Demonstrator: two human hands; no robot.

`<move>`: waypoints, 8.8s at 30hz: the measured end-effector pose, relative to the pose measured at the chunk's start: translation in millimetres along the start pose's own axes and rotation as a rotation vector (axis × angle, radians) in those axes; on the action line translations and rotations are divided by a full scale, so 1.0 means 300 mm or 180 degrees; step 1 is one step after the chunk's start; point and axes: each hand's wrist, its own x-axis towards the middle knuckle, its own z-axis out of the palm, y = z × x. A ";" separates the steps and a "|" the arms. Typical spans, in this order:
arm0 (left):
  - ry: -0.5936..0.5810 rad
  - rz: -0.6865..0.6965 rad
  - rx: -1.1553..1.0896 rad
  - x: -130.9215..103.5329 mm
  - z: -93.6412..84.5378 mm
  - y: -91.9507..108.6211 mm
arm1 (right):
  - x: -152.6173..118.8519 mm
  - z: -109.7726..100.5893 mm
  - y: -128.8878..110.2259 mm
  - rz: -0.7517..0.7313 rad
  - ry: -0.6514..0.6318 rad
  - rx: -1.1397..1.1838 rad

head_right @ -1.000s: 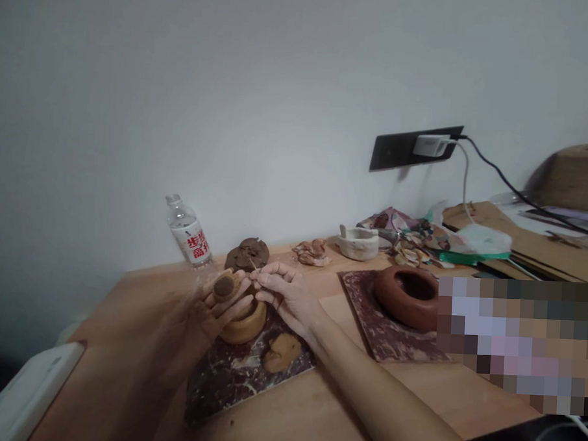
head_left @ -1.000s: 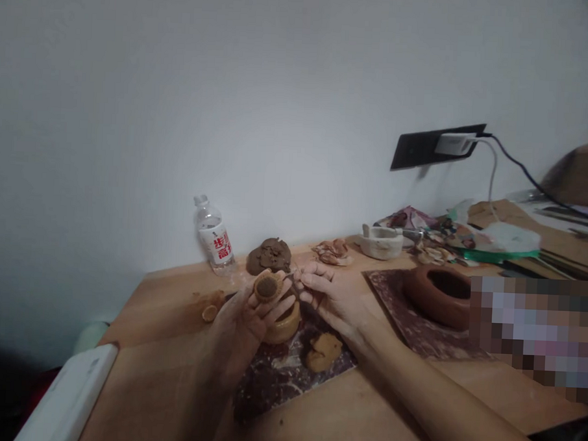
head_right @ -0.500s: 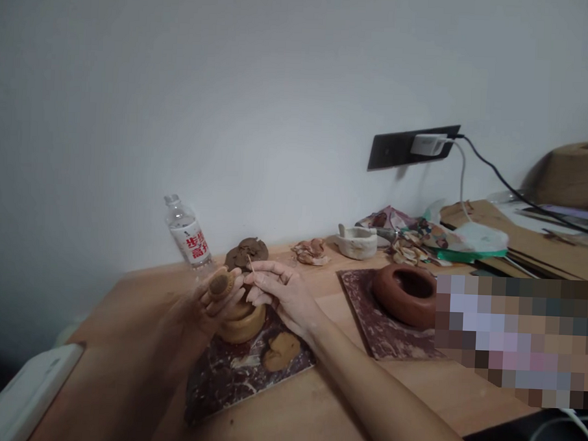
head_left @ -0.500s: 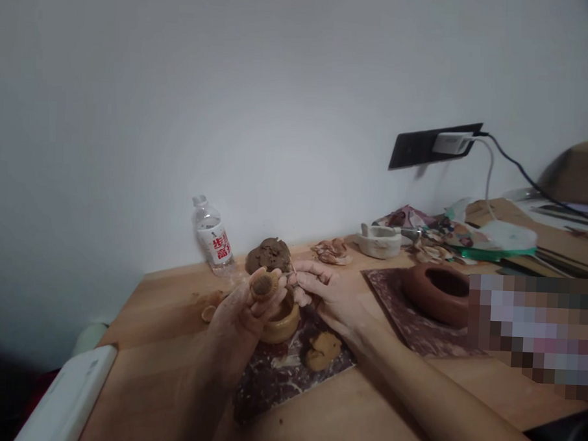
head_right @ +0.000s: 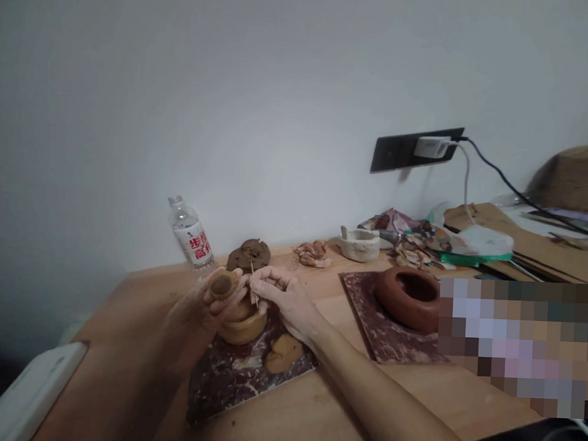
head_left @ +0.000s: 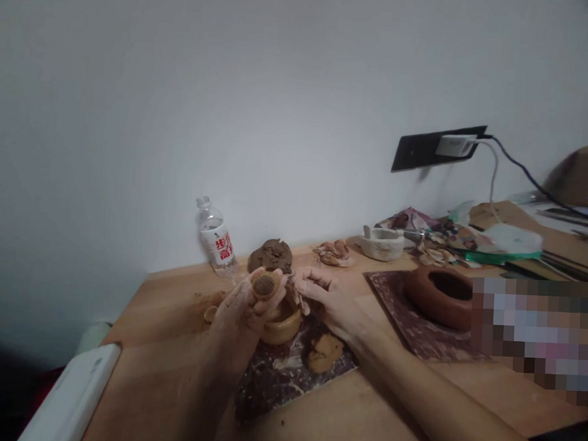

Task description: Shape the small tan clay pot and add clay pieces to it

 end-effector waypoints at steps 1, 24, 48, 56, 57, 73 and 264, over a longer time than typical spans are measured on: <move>-0.0001 -0.0006 0.0036 -0.001 0.002 0.000 | 0.000 0.000 0.000 0.0009 0.0012 0.0014; 0.0275 0.0303 0.0985 -0.025 0.025 -0.007 | -0.011 0.020 0.007 -0.0099 0.0516 -0.1538; 0.0586 0.0791 0.1240 -0.010 -0.011 -0.001 | -0.032 0.033 0.006 -0.1783 0.0725 -0.2814; 0.0411 0.0709 0.1226 -0.016 0.003 0.002 | -0.042 0.048 0.011 -0.0932 0.0419 -0.1995; 0.0434 0.0712 0.1200 -0.016 0.003 0.002 | -0.042 0.050 0.011 -0.0981 0.0430 -0.2035; 0.0653 0.0312 0.0749 -0.011 0.034 0.001 | -0.048 0.061 0.008 -0.0804 0.0573 -0.2089; 0.0267 0.1404 0.3795 -0.042 -0.032 -0.028 | -0.071 -0.009 -0.030 -0.1920 -0.0194 -0.3401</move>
